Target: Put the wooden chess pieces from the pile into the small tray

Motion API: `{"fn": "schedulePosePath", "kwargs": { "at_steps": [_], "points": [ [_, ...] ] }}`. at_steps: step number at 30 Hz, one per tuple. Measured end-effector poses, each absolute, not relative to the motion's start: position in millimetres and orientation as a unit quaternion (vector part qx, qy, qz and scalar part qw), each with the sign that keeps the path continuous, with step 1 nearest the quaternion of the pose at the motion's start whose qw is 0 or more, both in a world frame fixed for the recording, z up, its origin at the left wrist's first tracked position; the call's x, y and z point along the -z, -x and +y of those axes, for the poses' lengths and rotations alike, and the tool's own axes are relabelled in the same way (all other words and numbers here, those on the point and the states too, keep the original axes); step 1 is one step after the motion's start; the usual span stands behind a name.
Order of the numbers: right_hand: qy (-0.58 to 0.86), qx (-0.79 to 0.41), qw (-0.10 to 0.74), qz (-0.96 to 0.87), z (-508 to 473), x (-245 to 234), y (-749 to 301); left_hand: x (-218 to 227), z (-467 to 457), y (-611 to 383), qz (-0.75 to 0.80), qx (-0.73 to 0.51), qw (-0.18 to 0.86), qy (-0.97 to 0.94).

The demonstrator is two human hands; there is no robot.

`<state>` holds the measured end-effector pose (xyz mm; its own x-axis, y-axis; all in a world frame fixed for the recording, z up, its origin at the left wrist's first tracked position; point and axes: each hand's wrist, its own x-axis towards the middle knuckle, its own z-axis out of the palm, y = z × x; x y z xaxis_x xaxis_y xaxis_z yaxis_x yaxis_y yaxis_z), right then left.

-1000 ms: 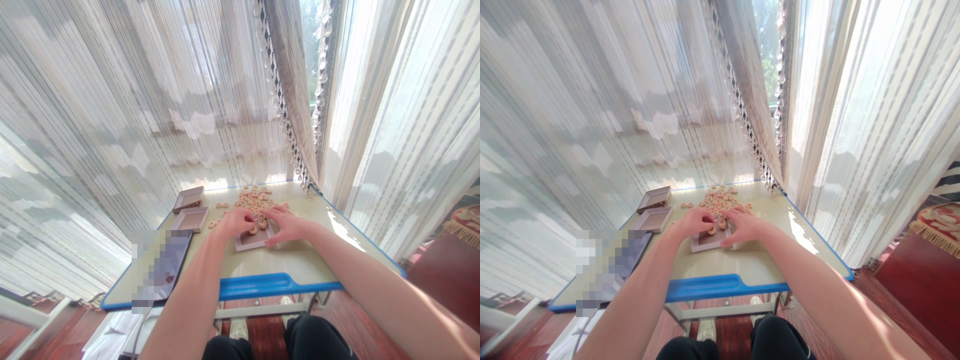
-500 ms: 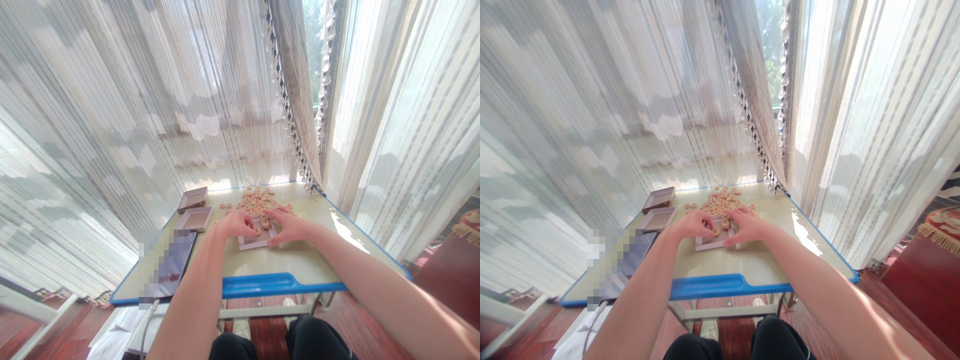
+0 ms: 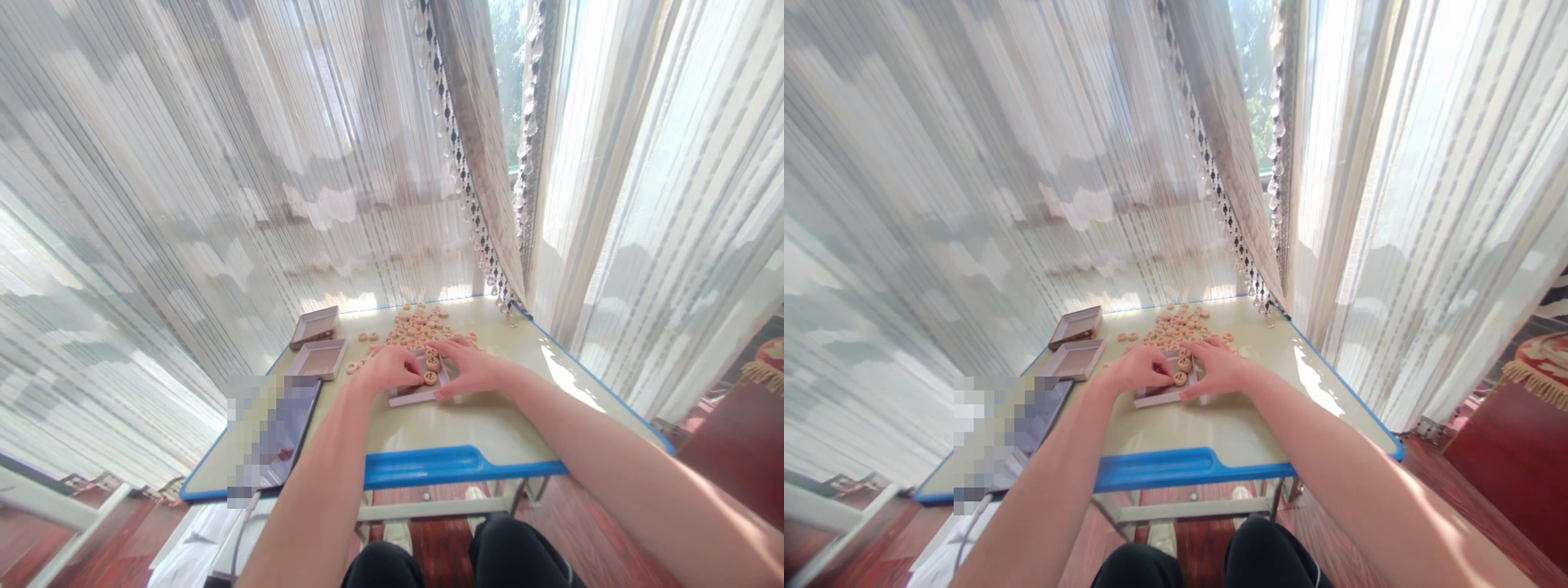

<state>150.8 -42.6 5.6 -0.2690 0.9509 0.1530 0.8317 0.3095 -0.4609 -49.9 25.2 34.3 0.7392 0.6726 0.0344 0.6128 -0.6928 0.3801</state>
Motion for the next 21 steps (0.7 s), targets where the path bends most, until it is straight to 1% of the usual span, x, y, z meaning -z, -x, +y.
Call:
{"fn": "schedulePosePath", "kwargs": {
  "at_steps": [5, 12, 21],
  "points": [
    [0.572, -0.149, 0.216, -0.777, -43.4, -5.6, -150.7, -35.7, 20.6, 46.3, 0.358, -0.089, 0.182, -0.912],
    [0.566, -0.136, 0.212, -0.785, -43.0, -5.1, -150.4, -36.5, 19.0, 43.2, 0.371, -0.081, 0.186, -0.906],
    [0.561, -0.131, 0.225, -0.786, -40.5, -0.6, -152.6, -31.0, 21.1, 39.8, 0.371, -0.088, 0.165, -0.910]
  ]
}}
